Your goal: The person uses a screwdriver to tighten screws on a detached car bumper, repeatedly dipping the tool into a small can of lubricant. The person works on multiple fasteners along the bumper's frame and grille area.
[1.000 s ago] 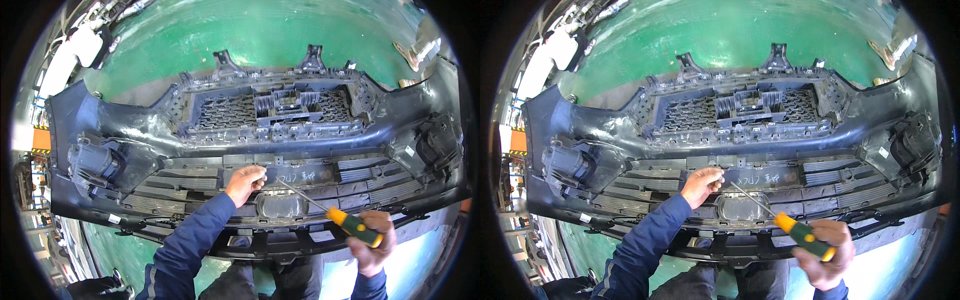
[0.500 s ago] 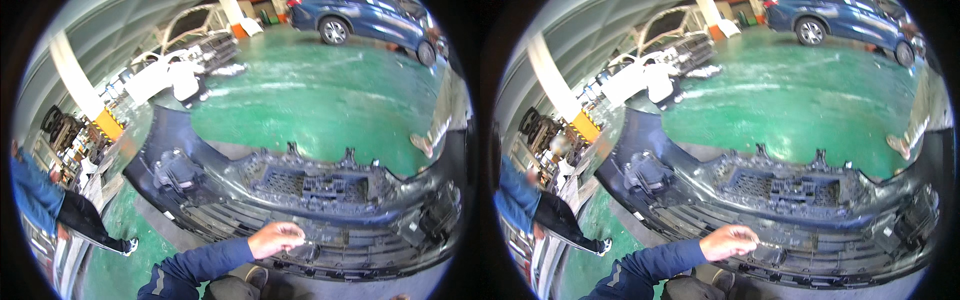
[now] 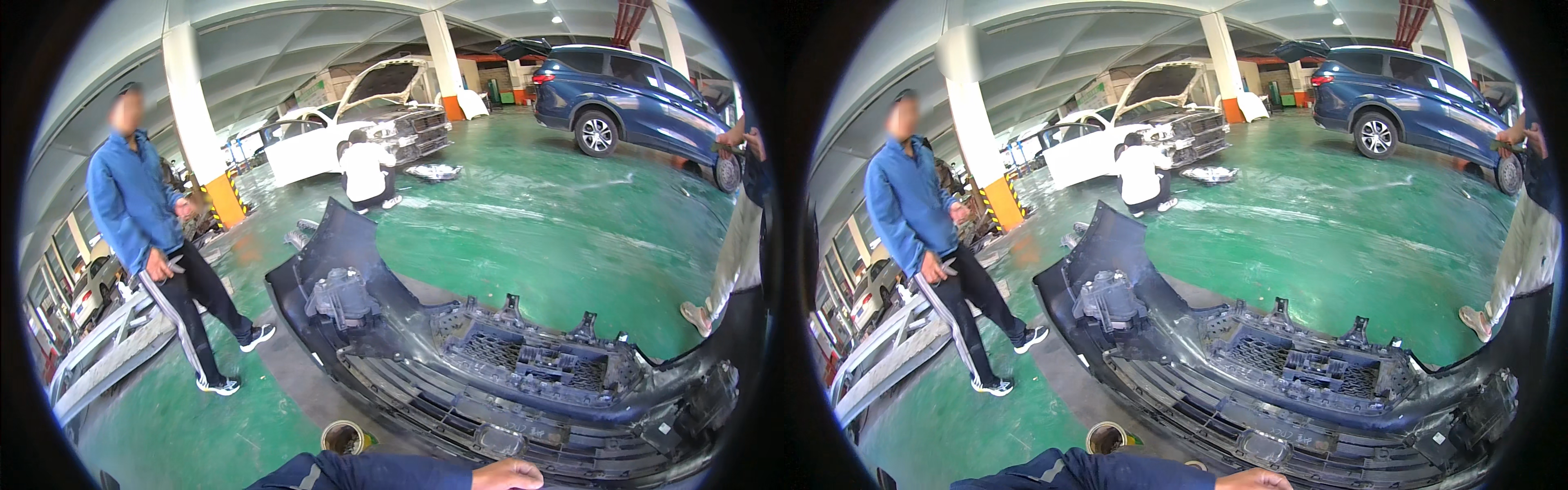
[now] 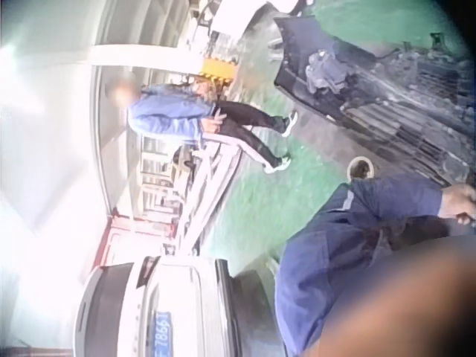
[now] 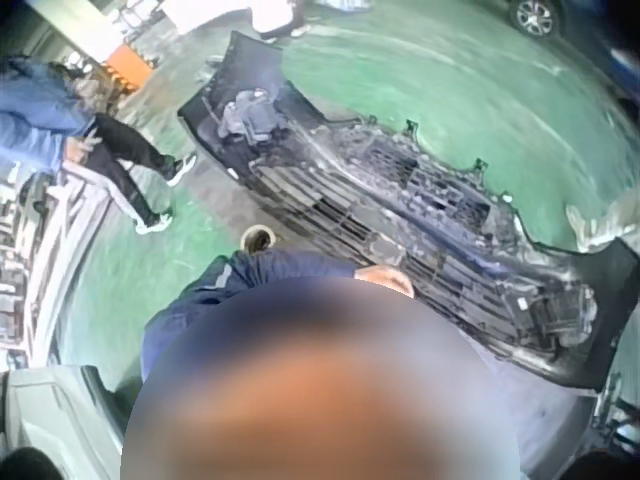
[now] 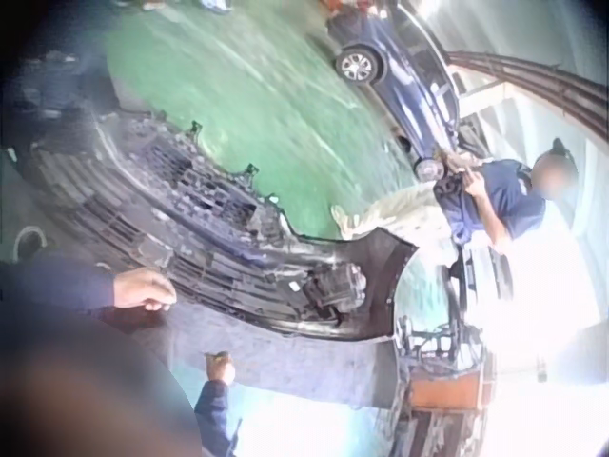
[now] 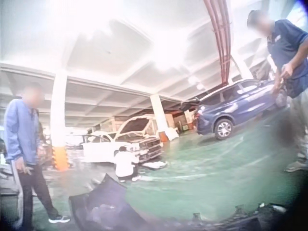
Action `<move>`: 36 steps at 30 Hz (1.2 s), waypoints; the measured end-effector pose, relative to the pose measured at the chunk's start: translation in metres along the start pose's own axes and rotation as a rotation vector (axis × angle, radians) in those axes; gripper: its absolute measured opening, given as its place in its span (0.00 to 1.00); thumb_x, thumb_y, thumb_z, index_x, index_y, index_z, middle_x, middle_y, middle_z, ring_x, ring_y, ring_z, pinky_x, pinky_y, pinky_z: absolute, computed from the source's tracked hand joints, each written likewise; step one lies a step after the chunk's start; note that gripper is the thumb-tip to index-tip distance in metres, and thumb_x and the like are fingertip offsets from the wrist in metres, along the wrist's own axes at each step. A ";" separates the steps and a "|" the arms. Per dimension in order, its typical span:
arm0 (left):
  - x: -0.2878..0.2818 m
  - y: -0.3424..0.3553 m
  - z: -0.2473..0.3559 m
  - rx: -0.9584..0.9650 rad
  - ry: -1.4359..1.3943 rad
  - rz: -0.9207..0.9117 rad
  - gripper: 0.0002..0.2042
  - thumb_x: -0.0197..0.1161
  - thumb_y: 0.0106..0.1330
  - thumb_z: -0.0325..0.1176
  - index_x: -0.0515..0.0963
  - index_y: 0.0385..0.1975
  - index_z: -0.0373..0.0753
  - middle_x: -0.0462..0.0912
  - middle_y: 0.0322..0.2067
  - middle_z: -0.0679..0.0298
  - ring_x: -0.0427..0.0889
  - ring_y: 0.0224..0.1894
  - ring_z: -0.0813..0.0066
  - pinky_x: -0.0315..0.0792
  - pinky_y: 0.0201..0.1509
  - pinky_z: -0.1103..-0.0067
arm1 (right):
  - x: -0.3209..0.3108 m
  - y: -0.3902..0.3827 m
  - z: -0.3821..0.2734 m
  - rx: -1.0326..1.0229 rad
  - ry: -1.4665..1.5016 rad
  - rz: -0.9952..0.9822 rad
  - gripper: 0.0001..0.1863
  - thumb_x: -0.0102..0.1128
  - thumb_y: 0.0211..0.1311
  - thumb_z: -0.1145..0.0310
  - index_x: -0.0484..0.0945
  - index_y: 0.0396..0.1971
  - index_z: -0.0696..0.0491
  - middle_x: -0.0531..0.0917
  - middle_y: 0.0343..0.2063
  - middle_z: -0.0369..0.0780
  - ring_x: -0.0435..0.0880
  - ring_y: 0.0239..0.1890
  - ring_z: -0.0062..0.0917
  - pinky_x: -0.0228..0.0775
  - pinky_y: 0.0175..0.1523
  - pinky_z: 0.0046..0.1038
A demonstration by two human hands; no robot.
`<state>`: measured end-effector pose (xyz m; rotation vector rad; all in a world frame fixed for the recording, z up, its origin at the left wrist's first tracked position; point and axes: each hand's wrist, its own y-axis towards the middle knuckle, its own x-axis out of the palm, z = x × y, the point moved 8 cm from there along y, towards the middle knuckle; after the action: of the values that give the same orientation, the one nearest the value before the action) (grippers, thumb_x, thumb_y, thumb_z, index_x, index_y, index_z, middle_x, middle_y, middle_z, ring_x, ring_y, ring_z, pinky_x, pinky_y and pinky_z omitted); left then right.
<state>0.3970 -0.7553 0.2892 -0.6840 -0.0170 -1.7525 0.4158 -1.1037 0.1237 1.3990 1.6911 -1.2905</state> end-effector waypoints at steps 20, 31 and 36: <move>0.003 -0.016 -0.031 0.108 0.110 0.131 0.05 0.71 0.65 0.31 0.85 0.35 0.37 0.85 0.26 0.66 0.80 0.26 0.80 0.73 0.28 0.80 | 0.124 0.032 -0.013 -0.288 -0.363 -0.435 0.23 0.64 0.64 0.50 0.86 0.52 0.48 0.88 0.52 0.47 0.85 0.58 0.44 0.77 0.63 0.44; 0.012 -0.017 -0.050 0.029 0.027 0.060 0.07 0.68 0.71 0.34 0.85 0.37 0.37 0.86 0.27 0.65 0.80 0.24 0.81 0.73 0.28 0.80 | 0.160 0.023 0.026 -0.205 -0.398 -0.335 0.24 0.58 0.68 0.44 0.83 0.57 0.41 0.88 0.54 0.44 0.86 0.57 0.43 0.78 0.61 0.46; 0.020 -0.026 -0.041 -0.011 0.039 0.025 0.08 0.67 0.72 0.34 0.86 0.39 0.37 0.87 0.28 0.65 0.80 0.24 0.80 0.73 0.27 0.80 | 0.127 0.007 -0.002 -0.199 -0.365 -0.334 0.24 0.59 0.68 0.44 0.84 0.54 0.43 0.88 0.53 0.45 0.87 0.56 0.43 0.79 0.60 0.46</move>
<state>0.3534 -0.7798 0.2730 -0.6551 0.0285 -1.7428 0.3878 -1.0530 0.0104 0.7327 1.7811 -1.4073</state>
